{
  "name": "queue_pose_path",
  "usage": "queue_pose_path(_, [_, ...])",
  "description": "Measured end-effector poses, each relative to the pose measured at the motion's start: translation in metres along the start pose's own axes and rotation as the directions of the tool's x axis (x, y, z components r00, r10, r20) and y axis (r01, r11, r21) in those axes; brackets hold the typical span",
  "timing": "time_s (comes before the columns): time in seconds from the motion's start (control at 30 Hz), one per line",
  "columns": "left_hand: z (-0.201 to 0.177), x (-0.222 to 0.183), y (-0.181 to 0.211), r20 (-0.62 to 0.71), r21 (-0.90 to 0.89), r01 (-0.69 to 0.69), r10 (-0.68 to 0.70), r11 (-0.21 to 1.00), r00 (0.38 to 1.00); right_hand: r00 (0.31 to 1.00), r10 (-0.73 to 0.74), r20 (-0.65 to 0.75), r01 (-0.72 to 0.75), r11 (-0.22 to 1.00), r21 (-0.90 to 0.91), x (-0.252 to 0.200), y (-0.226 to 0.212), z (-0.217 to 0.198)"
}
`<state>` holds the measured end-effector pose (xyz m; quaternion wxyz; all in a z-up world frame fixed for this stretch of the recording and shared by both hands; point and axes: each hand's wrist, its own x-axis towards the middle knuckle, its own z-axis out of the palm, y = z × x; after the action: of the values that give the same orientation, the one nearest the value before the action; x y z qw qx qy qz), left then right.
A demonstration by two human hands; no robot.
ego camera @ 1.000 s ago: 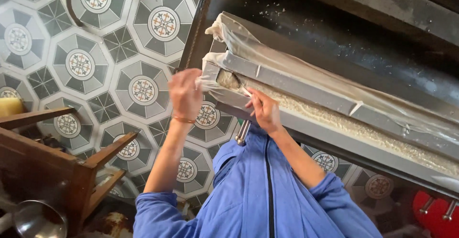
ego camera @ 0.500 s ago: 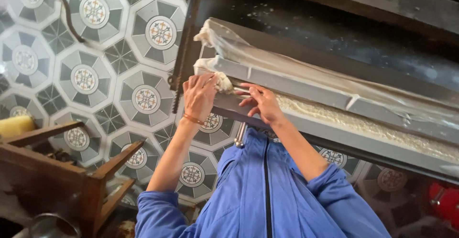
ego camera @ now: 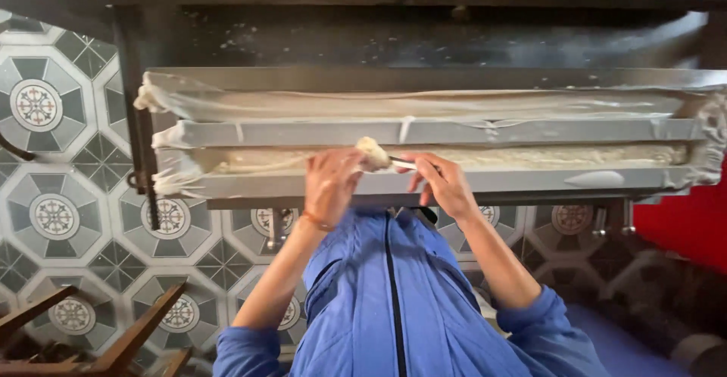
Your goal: Folding a cloth over tofu curds in a long rectangular mold and smoothing the surface before pressing.
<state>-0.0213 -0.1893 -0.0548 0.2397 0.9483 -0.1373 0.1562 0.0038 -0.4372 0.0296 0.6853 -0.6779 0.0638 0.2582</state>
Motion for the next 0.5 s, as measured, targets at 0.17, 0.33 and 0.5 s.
queue_pose_path(0.17, [0.038, 0.002, 0.050, 0.141, -0.033, -0.026, 0.030, 0.999, 0.990, 0.942, -0.326, 0.078, 0.254, 0.544, -0.799, -0.028, 0.026, -0.074])
queue_pose_path(0.33, [0.034, 0.016, 0.096, 0.215, -0.019, -0.108, 0.110, 0.994, 0.970, 0.874, -0.471, 0.116, 0.318, 0.376, -0.871, -0.060, 0.006, -0.113])
queue_pose_path(0.5, [0.046, 0.024, 0.116, 0.444, 0.039, -0.158, 0.125, 0.987, 0.887, 0.881, -0.472, -0.037, 0.290, 0.600, -0.746, -0.080, 0.030, -0.174])
